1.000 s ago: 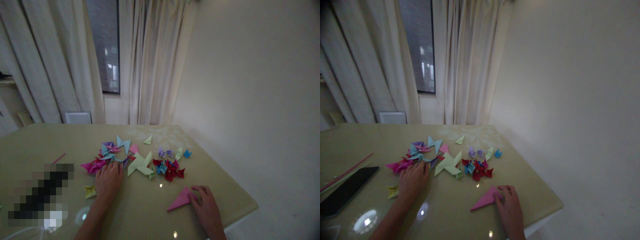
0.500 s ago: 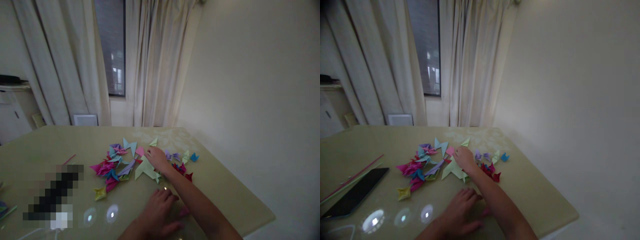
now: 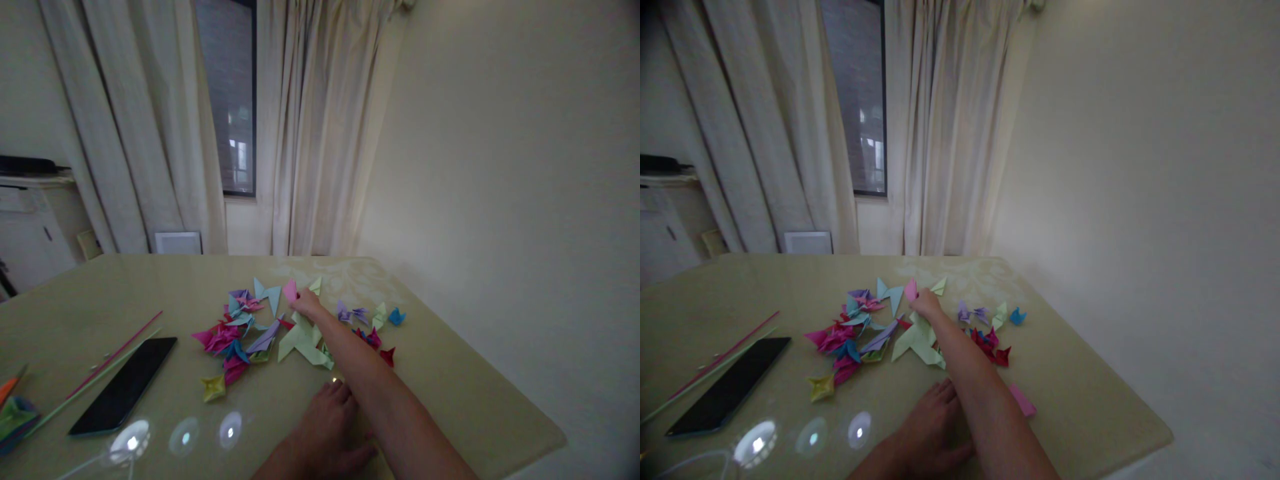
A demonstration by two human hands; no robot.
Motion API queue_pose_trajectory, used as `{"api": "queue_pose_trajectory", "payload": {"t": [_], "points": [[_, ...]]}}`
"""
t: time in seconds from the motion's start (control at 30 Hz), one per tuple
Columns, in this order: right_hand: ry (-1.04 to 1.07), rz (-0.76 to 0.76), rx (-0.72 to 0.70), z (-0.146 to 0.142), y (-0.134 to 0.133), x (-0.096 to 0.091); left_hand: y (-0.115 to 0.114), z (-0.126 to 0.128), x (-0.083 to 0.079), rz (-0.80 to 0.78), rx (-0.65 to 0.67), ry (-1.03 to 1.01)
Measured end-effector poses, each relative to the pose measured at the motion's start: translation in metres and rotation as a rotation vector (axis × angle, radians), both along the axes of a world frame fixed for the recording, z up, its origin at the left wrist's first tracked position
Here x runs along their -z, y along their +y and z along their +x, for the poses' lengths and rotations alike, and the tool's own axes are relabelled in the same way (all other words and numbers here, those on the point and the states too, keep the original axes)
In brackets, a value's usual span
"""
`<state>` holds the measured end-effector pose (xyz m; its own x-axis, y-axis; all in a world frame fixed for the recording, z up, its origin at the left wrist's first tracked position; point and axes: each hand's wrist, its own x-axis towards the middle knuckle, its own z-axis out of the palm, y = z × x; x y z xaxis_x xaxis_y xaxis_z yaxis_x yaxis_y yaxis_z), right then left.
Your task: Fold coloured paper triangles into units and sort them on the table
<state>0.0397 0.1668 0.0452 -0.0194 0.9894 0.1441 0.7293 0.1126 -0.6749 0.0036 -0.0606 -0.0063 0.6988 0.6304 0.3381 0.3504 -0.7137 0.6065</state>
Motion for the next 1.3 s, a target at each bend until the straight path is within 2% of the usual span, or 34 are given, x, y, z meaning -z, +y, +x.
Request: {"api": "queue_pose_trajectory", "payload": {"t": [0.13, 0.2, 0.27, 0.33, 0.4, 0.43, 0.47, 0.53, 0.6, 0.67, 0.8, 0.97, 1.1, 1.3], "points": [[0.280, 0.168, 0.056, 0.014, -0.005, -0.026, 0.004, -0.002, -0.005, 0.030, -0.085, -0.111], [0.404, 0.255, 0.074, 0.027, -0.018, -0.038, 0.008, -0.004, -0.002, 0.122, -0.211, -0.205], [0.500, 0.317, 0.092, 0.045, -0.043, -0.045, 0.014, -0.007, 0.001, 0.269, -0.426, -0.348], [0.581, 0.337, 0.092, 0.064, -0.082, -0.043, 0.018, -0.011, 0.002, 0.421, -0.668, -0.506], [0.760, 0.287, 0.062, 0.084, -0.130, -0.033, 0.020, -0.014, -0.001, 0.497, -0.791, -0.596], [0.810, 0.257, 0.080, 0.093, -0.154, -0.025, 0.020, -0.015, -0.003, 0.492, -0.766, -0.604], [0.834, 0.230, 0.088, 0.100, -0.177, -0.017, 0.018, -0.016, -0.005, 0.457, -0.687, -0.595], [0.870, 0.186, 0.065, 0.114, -0.215, 0.001, 0.013, -0.013, -0.011, 0.314, -0.455, -0.550], [0.896, 0.166, 0.124, 0.125, -0.241, 0.016, 0.006, -0.009, -0.016, 0.125, -0.296, -0.510], [0.902, 0.177, 0.238, 0.139, -0.257, 0.028, 0.002, -0.004, -0.018, -0.068, -0.261, -0.473], [0.855, 0.258, 0.423, 0.176, -0.273, 0.041, 0.004, -0.002, -0.017, -0.321, -0.284, -0.421], [0.739, 0.364, 0.619, 0.215, -0.290, 0.051, 0.013, -0.005, -0.009, -0.476, -0.293, -0.412], [0.736, 0.322, 0.593, 0.215, -0.296, 0.053, 0.014, -0.001, -0.002, -0.591, -0.250, -0.441], [0.822, 0.326, 0.557, 0.213, -0.290, 0.054, 0.012, 0.000, 0.004, -0.647, -0.216, -0.468]]}}
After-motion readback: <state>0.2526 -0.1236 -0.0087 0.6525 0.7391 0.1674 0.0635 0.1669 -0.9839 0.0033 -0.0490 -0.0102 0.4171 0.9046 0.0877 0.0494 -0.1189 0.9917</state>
